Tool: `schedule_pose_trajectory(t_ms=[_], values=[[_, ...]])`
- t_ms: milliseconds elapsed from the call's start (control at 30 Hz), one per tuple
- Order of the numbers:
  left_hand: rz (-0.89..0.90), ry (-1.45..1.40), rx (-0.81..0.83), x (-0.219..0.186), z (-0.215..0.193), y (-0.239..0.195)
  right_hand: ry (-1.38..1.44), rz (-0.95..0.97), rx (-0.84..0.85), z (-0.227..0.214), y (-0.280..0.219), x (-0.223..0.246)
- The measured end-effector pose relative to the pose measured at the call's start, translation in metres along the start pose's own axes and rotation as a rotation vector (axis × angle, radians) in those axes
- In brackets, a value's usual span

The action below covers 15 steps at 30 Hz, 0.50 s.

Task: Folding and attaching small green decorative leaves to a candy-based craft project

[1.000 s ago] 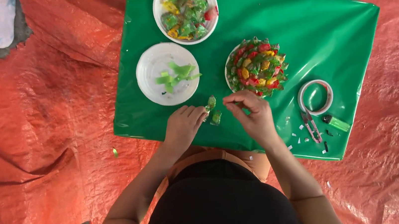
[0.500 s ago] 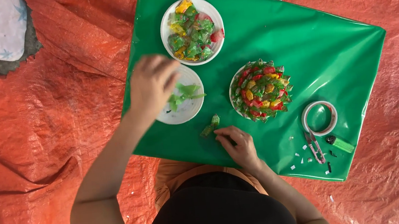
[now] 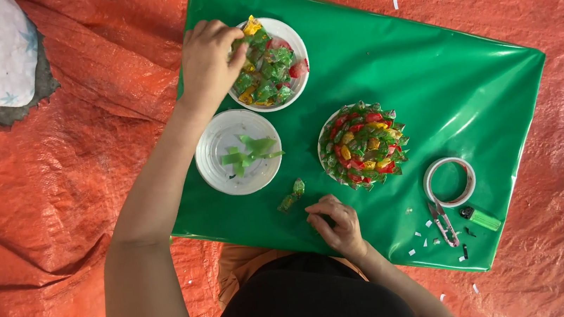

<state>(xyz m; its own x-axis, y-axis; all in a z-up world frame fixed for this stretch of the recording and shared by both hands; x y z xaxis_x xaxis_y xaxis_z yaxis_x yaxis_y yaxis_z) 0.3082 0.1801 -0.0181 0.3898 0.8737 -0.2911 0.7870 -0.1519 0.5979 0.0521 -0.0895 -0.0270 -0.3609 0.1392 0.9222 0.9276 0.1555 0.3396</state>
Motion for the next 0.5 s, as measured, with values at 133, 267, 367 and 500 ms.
schedule_pose_trajectory(t_ms=[133, 267, 367, 500], values=[[-0.158, -0.314, -0.054, 0.009, -0.017, 0.001, 0.018, 0.01, -0.011, -0.002, 0.002, 0.003], [-0.552, -0.646, 0.177, -0.014, -0.051, -0.004, -0.08, -0.12, -0.109, -0.01, -0.005, 0.007], [-0.55, -0.817, 0.243, -0.07, -0.075, -0.023, -0.124, -0.201, -0.207, -0.027, -0.015, 0.004], [-0.429, -1.088, 0.306, -0.159, -0.087, -0.063, 0.086, 0.03, -0.378, -0.052, 0.0, 0.023]])
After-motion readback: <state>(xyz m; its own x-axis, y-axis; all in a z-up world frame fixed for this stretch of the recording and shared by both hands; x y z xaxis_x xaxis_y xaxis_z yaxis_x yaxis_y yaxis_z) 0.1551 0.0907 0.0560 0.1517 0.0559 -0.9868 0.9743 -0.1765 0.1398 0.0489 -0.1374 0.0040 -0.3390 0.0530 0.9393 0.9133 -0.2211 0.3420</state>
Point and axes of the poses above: each hand's wrist, its own y-axis towards the middle knuckle, its own z-axis out of the palm, x = y × z, the point moved 6 cm from there along y, towards the middle knuckle, and after that the axes turned 12 degrees about -x, right-handed, at the moved point
